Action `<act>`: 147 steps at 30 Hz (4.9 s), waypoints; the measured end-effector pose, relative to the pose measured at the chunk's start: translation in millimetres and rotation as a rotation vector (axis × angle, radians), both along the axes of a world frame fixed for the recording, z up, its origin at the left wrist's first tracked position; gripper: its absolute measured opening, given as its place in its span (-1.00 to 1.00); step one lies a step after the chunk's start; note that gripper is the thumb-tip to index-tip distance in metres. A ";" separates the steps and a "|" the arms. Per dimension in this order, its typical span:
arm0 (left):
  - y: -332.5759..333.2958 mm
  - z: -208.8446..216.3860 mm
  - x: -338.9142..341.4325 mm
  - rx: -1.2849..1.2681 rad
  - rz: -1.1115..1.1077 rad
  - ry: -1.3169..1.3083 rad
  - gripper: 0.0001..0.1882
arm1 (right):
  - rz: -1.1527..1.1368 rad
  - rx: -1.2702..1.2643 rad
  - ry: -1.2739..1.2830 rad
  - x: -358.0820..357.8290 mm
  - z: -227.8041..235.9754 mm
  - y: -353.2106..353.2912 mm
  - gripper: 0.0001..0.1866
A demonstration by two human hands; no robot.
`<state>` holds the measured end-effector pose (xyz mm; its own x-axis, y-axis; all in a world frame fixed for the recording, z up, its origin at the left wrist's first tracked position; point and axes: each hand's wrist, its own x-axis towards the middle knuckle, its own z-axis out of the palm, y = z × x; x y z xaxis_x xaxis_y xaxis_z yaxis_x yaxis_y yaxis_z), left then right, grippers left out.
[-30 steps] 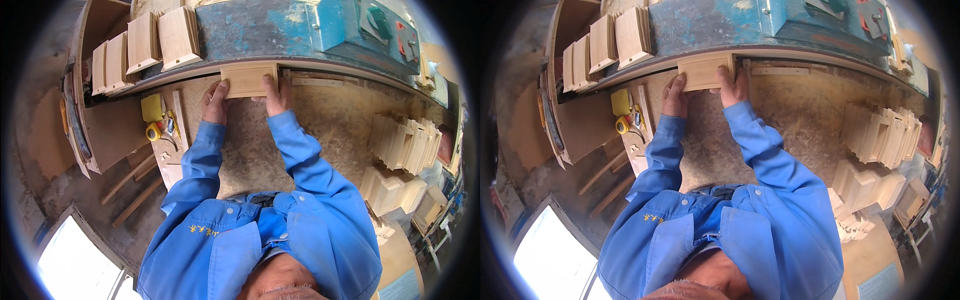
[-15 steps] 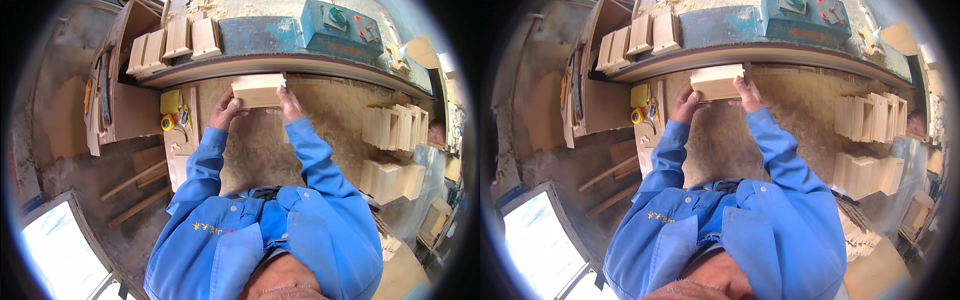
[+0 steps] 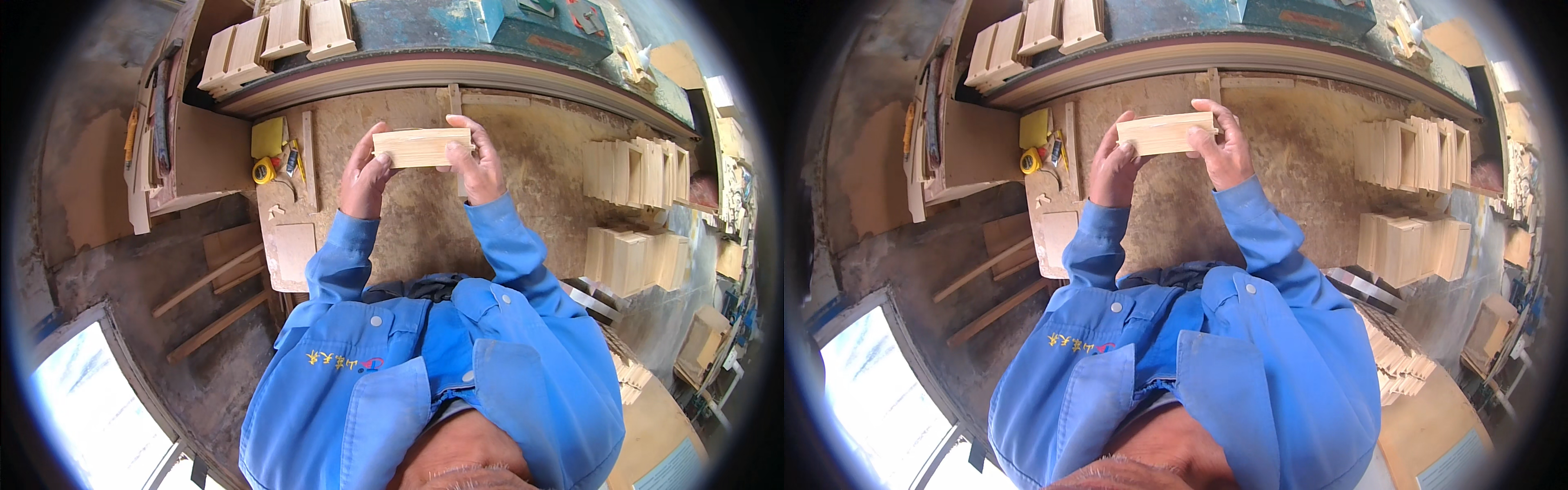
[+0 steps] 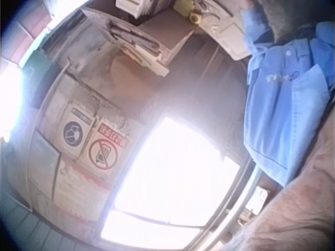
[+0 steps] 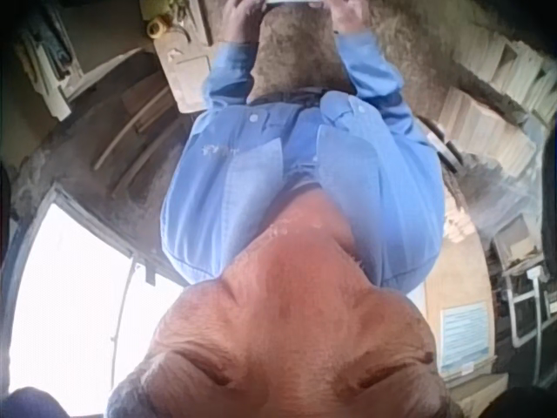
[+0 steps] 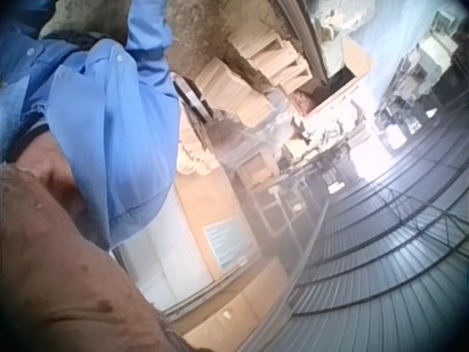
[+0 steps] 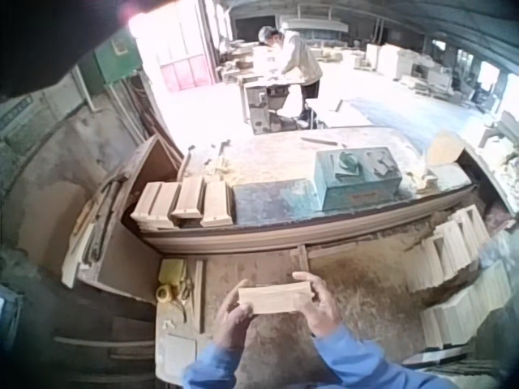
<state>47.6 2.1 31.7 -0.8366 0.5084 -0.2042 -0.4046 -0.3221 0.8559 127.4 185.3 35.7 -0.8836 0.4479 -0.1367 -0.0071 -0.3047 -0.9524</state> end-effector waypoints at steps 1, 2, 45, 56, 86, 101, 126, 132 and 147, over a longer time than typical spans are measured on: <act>2.3 -0.2 1.0 -0.009 0.015 -0.008 -0.29 | -0.015 0.005 -0.013 -0.3 -1.0 -0.3 -0.48; 4.7 -0.5 1.8 -0.022 0.037 -0.019 -0.32 | -0.004 -0.045 -0.035 -0.7 -2.3 0.6 -0.47; 42.1 -89.9 -120.8 -0.202 0.123 -0.186 -0.49 | -0.213 0.177 -0.294 -139.5 -96.2 13.3 -0.49; 47.5 -86.3 -117.0 -0.200 0.189 -0.199 -0.47 | -0.221 0.219 -0.349 -138.0 -95.7 12.4 -0.47; -7.8 4.9 -10.3 -0.003 -0.103 0.182 0.09 | 0.038 0.003 0.091 -1.7 18.4 -6.1 -0.23; 6.5 5.0 5.2 0.046 0.133 -0.061 -0.47 | -0.110 -0.012 0.014 -0.5 12.5 -25.2 -0.69; 56.9 -29.3 -83.5 -0.947 -0.305 0.308 -0.23 | 0.050 0.288 -0.292 26.7 -60.6 -32.9 -0.40; 88.0 -64.0 -89.8 -1.020 -0.187 0.630 -0.37 | -0.072 -0.050 -0.172 8.1 -89.8 -20.0 -0.39; 107.6 -75.4 -63.5 -0.718 0.080 0.339 -0.45 | -0.341 -0.193 -0.166 -28.3 -89.2 -18.6 -0.44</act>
